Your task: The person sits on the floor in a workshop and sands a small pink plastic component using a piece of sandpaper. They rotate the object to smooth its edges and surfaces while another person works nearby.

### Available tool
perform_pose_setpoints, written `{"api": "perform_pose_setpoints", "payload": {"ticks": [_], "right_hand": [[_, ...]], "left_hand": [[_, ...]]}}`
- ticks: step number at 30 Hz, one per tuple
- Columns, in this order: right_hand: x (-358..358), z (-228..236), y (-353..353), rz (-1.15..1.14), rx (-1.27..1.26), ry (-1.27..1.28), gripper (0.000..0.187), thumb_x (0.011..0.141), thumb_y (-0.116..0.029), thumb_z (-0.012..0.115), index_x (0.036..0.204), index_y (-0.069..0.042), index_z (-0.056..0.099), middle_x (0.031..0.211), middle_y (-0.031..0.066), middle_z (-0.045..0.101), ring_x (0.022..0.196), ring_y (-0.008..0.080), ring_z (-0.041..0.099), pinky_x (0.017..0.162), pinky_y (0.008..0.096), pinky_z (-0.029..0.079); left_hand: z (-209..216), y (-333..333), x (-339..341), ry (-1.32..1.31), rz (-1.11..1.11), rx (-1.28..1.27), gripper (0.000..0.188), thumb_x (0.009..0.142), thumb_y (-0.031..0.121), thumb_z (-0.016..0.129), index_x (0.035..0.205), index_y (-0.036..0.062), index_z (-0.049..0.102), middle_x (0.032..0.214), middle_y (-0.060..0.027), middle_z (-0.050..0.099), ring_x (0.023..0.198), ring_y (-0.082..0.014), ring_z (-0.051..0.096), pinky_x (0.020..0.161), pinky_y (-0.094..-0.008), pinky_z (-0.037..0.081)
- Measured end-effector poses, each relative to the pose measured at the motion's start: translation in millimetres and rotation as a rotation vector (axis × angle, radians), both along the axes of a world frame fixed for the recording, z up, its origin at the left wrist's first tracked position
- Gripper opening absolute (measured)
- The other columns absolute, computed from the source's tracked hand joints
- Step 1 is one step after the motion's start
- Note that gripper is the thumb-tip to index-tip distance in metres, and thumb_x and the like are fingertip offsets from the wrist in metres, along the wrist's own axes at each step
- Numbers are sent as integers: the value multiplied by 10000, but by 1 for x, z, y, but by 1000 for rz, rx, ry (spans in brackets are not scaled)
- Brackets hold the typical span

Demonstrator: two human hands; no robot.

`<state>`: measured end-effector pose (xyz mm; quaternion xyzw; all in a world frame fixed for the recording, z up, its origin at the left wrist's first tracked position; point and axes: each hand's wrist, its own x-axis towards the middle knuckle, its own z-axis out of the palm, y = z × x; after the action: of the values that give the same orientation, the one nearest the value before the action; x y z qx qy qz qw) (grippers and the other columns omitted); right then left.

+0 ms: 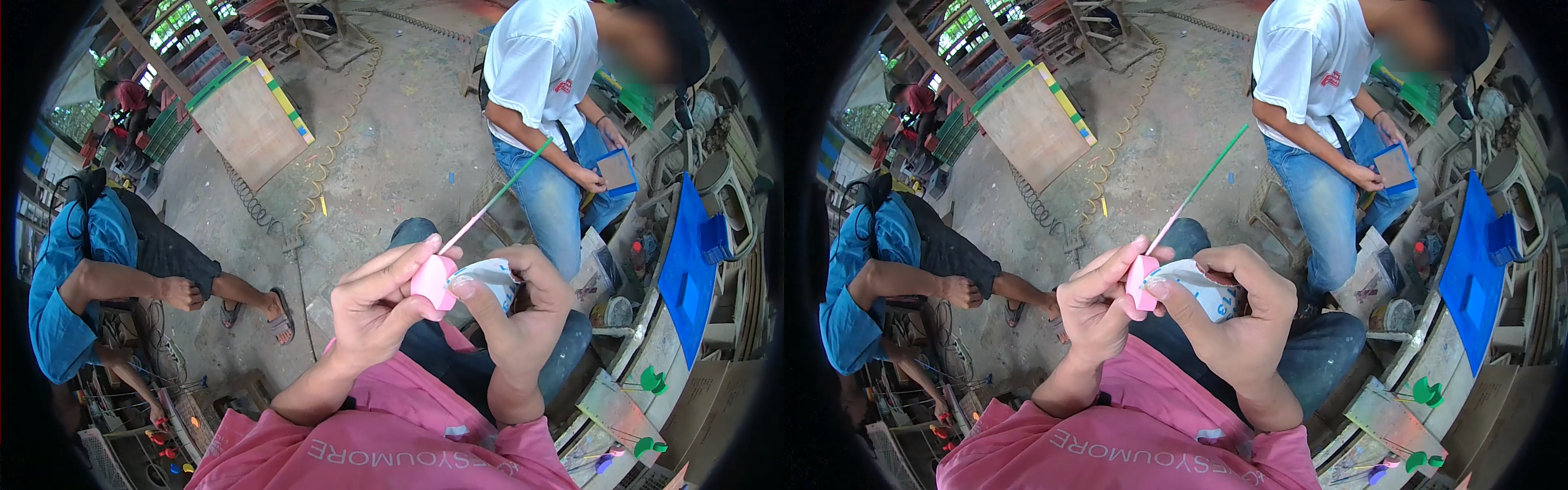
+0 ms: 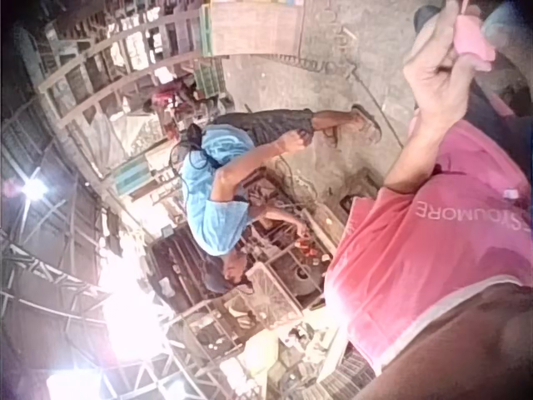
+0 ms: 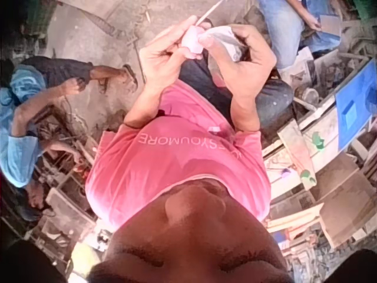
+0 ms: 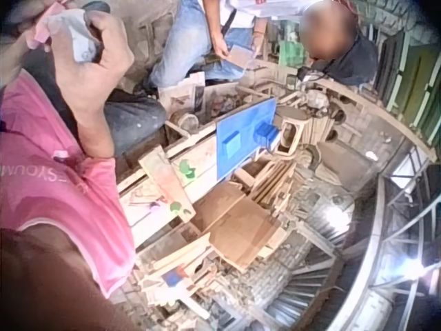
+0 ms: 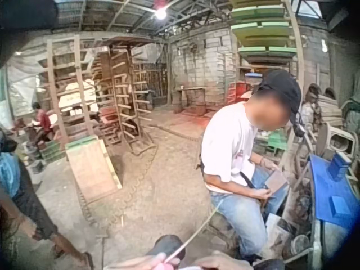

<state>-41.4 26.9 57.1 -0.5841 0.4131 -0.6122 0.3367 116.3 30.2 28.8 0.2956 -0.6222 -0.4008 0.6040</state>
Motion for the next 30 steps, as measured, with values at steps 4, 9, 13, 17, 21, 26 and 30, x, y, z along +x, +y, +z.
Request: {"api": "perform_pose_setpoints", "payload": {"ticks": [4, 9, 13, 17, 21, 26, 30], "right_hand": [[1, -2, -1, -10, 4, -25, 260, 685, -130, 811, 782, 11, 615, 657, 19, 563, 595, 42, 493, 510, 192, 351], [4, 1, 0, 29, 43, -89, 248, 689, -131, 809, 765, 10, 620, 636, 15, 559, 582, 39, 489, 498, 194, 343], [2, -2, 0, 47, 33, -64, 249, 691, -141, 811, 749, 5, 618, 617, 3, 543, 555, 31, 464, 475, 192, 318], [11, -4, -1, 14, -16, -89, 257, 687, -148, 815, 741, 3, 614, 611, -2, 529, 539, 28, 440, 461, 193, 294], [14, -5, -1, -3, -38, -56, 257, 682, -149, 817, 737, -5, 612, 599, -1, 511, 527, 37, 425, 456, 201, 283], [18, -9, -2, -25, -111, -25, 257, 675, -144, 820, 729, -11, 607, 589, 8, 502, 513, 53, 422, 453, 207, 277], [21, -9, -6, -70, -147, -41, 254, 677, -138, 817, 732, -9, 606, 589, 13, 512, 516, 56, 432, 454, 209, 278]], "left_hand": [[6, 6, 0, -14, 16, 83, 495, 828, 140, 682, 1246, -66, 516, 1033, -237, 630, 923, -251, 650, 729, -282, 525], [5, 2, 2, -97, 43, -63, 540, 839, 206, 682, 1250, -92, 498, 1031, -229, 625, 968, -263, 633, 738, -280, 509], [9, 6, 0, -108, 91, -10, 520, 851, 192, 669, 1250, -94, 497, 1025, -227, 626, 965, -263, 632, 737, -282, 506], [11, 9, -2, -59, 121, 32, 494, 859, 169, 655, 1247, -94, 501, 1038, -232, 625, 966, -251, 628, 746, -279, 502], [13, 12, -5, -4, 154, 106, 468, 867, 142, 640, 1248, -92, 501, 1060, -235, 621, 971, -229, 620, 775, -274, 495], [15, 14, -8, 53, 192, 163, 439, 871, 96, 624, 1249, -89, 501, 1072, -228, 622, 960, -213, 617, 818, -282, 488], [17, 13, -6, 50, 174, 170, 436, 869, 82, 624, 1253, -83, 499, 1097, -229, 613, 932, -198, 621, 813, -281, 494]]}}
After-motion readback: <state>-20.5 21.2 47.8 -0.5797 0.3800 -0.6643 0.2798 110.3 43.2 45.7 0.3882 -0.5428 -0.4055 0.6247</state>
